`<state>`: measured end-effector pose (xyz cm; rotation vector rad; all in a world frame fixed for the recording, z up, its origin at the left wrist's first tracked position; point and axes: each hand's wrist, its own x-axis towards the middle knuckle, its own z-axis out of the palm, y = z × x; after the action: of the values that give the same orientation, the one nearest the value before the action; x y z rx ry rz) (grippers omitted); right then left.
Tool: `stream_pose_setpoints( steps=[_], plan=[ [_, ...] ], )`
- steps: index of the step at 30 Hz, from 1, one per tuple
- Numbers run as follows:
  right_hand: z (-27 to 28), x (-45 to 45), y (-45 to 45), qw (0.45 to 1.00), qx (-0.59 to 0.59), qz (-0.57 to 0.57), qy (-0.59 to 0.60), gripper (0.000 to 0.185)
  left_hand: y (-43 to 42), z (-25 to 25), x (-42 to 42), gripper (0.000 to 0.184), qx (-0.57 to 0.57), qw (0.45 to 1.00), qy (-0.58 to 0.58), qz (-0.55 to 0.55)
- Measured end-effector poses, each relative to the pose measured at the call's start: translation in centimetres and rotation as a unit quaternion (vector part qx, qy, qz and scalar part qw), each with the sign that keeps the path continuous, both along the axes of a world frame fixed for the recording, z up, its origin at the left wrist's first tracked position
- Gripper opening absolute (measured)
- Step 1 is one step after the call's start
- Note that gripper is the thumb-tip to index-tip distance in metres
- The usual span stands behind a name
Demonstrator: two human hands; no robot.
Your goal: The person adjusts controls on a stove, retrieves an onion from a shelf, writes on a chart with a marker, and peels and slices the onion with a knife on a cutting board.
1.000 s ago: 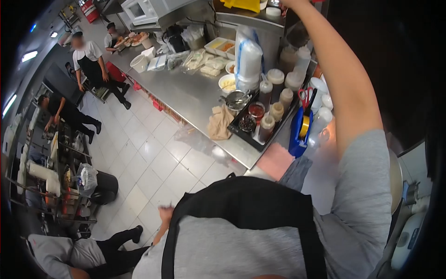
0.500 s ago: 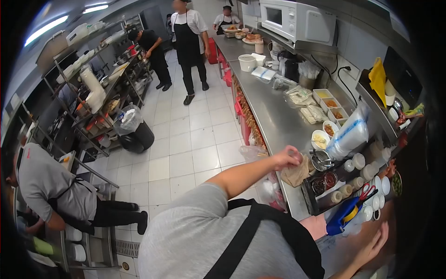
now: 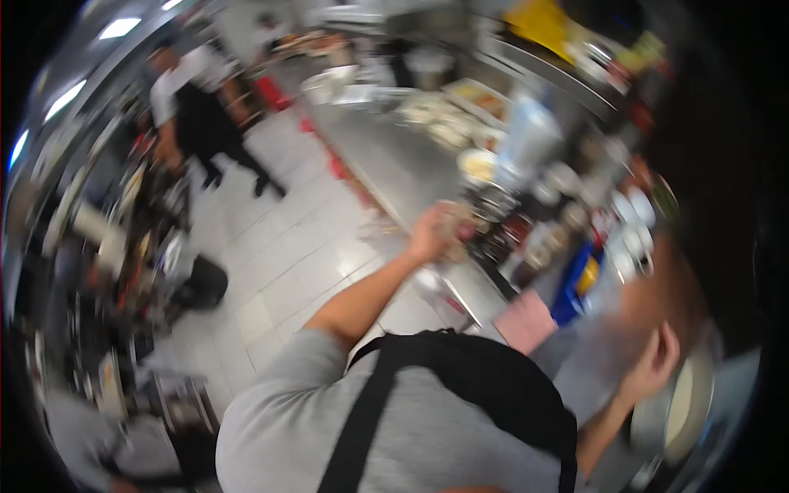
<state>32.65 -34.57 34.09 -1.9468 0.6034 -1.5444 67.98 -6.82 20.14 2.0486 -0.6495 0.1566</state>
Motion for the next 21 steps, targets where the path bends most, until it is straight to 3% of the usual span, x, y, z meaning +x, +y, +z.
stream_pose_setpoints(
  steps=[1,3,5,6,7,9,10,11,13,15,19,21],
  plan=[
    [0.1,-0.4,-0.4,0.999,0.048,-0.006,-0.002,0.017,1.1,-0.5,0.0,0.050,-0.083,0.987,0.137,-0.010],
    [-0.1,-0.4,-1.1,0.999,0.046,-0.004,-0.022,0.012,3.7,-1.4,-0.8,0.021,-0.123,0.988,0.091,-0.010],
    [-1.4,-0.8,-2.7,0.994,0.090,0.050,-0.039,0.009,6.5,-1.5,-3.1,0.011,-0.113,0.985,0.129,0.035],
    [-2.4,-1.0,-3.4,0.986,0.147,0.069,-0.047,0.007,7.8,-1.3,-5.0,0.014,-0.091,0.986,0.130,0.049],
    [-3.6,-1.2,-4.1,0.973,0.202,0.095,-0.057,0.006,9.3,-1.5,-7.1,0.020,0.040,0.992,0.054,0.106],
    [-5.7,-1.3,-5.6,0.955,0.293,0.053,0.017,0.003,11.8,-3.1,-11.9,0.025,0.051,0.975,0.193,0.099],
    [-8.3,0.3,-6.3,0.948,0.311,0.068,-0.004,0.005,14.0,-4.9,-13.8,0.016,0.078,0.939,0.326,0.083],
    [-10.8,1.0,-7.9,0.940,0.332,0.076,-0.025,0.007,14.9,-6.9,-15.4,0.014,0.122,0.923,0.362,0.055],
    [-12.1,2.6,-8.7,0.960,0.275,0.061,0.012,0.008,16.8,-9.2,-19.1,0.013,0.199,0.885,0.422,0.024],
    [-13.0,4.5,-10.3,0.988,0.134,0.067,0.041,0.007,18.3,-10.6,-21.8,0.012,0.246,0.856,0.454,0.026],
    [-10.5,9.5,-12.6,0.958,0.201,0.203,-0.029,0.006,21.5,-11.3,-25.4,0.015,0.299,0.812,0.500,0.045],
    [-9.6,12.0,-13.8,0.945,0.246,0.215,-0.005,0.006,23.3,-10.6,-26.9,0.018,0.310,0.796,0.518,0.055]
  ],
)
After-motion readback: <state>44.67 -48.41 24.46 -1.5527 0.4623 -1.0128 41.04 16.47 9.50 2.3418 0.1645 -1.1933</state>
